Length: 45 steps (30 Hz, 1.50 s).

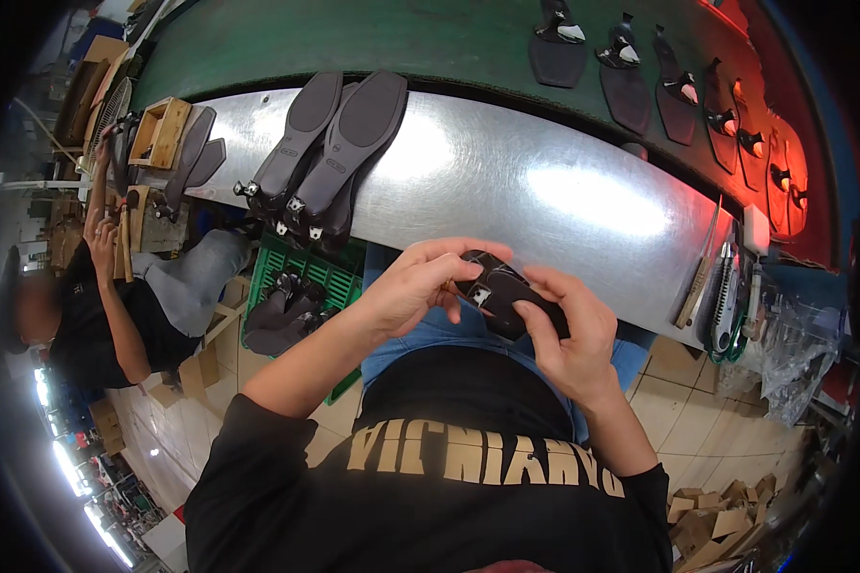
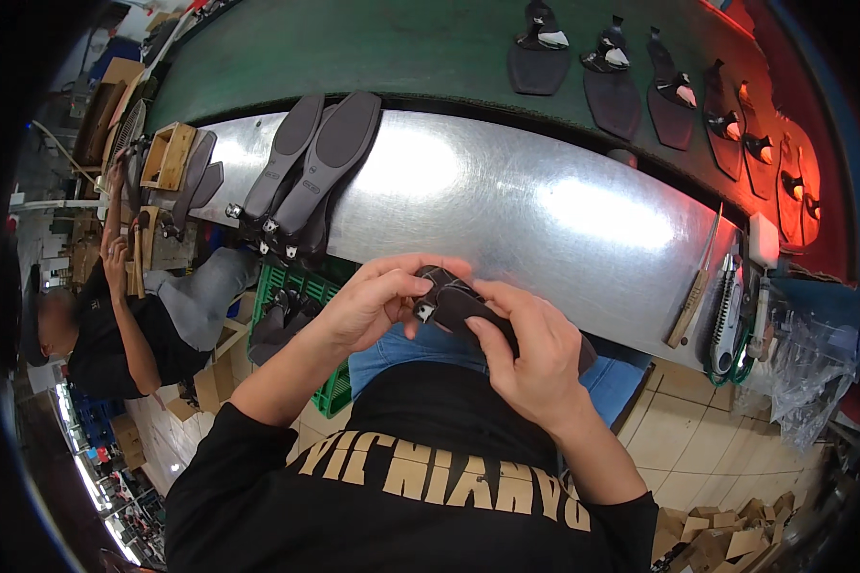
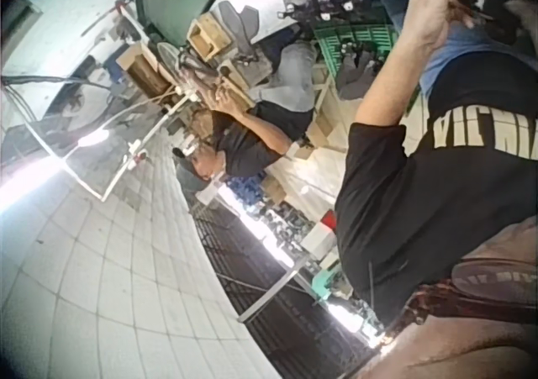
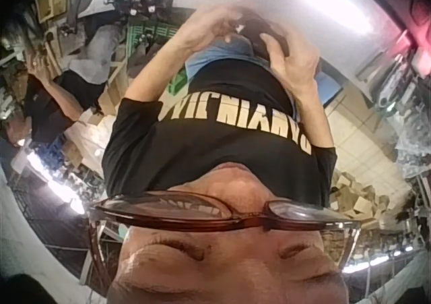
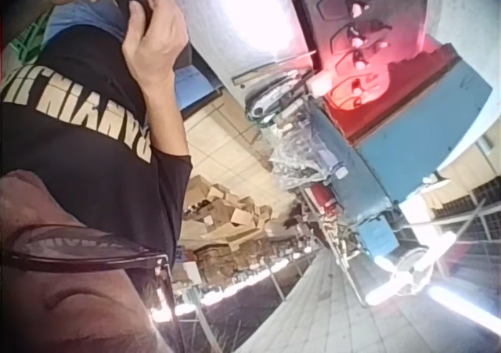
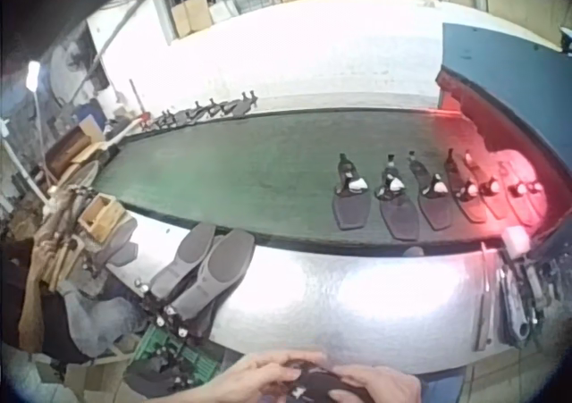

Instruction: The person uses a small metal tool to press a metal component into the heel of a dark shoe sole. They repeat this action on multiple soles, picking them up from a green crate and placing them on a metal table. A coworker is visible in the background working at a separate station.

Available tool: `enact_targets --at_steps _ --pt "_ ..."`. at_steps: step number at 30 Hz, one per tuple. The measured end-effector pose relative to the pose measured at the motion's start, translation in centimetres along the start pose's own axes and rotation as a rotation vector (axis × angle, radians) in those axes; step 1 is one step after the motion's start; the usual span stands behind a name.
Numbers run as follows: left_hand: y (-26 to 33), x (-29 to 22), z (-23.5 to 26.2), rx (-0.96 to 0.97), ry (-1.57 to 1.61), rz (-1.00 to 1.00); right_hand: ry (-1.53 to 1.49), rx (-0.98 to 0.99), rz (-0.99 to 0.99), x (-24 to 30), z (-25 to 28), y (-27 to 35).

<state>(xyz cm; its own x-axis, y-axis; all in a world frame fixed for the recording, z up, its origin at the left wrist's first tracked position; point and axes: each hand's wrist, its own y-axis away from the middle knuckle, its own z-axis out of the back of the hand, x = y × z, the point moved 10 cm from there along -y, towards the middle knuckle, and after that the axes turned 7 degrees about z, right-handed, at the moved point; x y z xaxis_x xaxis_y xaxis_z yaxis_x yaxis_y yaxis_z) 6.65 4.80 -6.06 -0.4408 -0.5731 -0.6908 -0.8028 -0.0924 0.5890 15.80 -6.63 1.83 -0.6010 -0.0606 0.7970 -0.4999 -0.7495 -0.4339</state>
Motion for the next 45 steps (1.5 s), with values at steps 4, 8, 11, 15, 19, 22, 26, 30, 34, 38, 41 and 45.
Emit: enact_targets --at_steps 4,8,11,15,19,22,26,30,34,38,41,45 --pt "-0.2 0.4 -0.2 -0.028 -0.036 0.025 0.011 -0.005 -0.017 -0.8 -0.2 0.4" --pt "0.0 -0.1 -0.5 0.006 -0.103 -0.003 0.054 0.012 -0.012 -0.7 -0.4 0.4" --pt "-0.7 0.8 0.1 0.000 -0.132 0.018 0.072 0.038 0.016 -0.4 -0.7 0.5" --pt "-0.7 0.9 0.5 -0.061 -0.174 0.011 0.030 -0.028 0.002 -0.7 -0.9 1.1" --pt "-0.7 0.9 0.7 -0.105 -0.203 0.000 0.031 -0.007 0.017 -0.7 -1.1 0.9" --pt "-0.5 0.7 0.5 -0.102 -0.229 -0.029 -0.083 -0.005 -0.104 -1.8 -1.4 1.2" --pt "0.1 -0.4 -0.3 -0.078 -0.302 -0.109 -0.352 0.097 -0.377 -4.2 -2.7 1.8" --pt "0.4 -1.1 -1.3 -0.035 -0.350 -0.086 -0.521 0.324 -0.520 -4.7 -3.6 1.3" --pt "0.9 -2.6 -2.0 0.020 -0.363 -0.096 -0.178 0.278 -0.285 -3.8 1.7 -1.8" --pt "1.5 -3.2 2.4 -0.177 0.047 -0.142 0.486 -0.326 -0.173 -5.1 14.3 -2.1" --pt "1.4 -1.7 4.4 -0.256 0.263 -0.201 0.981 -0.260 -0.156 -8.4 16.8 -0.2" --pt "0.6 1.7 3.5 -0.183 0.261 -0.015 1.010 -0.150 -0.220 -12.4 15.5 1.4"
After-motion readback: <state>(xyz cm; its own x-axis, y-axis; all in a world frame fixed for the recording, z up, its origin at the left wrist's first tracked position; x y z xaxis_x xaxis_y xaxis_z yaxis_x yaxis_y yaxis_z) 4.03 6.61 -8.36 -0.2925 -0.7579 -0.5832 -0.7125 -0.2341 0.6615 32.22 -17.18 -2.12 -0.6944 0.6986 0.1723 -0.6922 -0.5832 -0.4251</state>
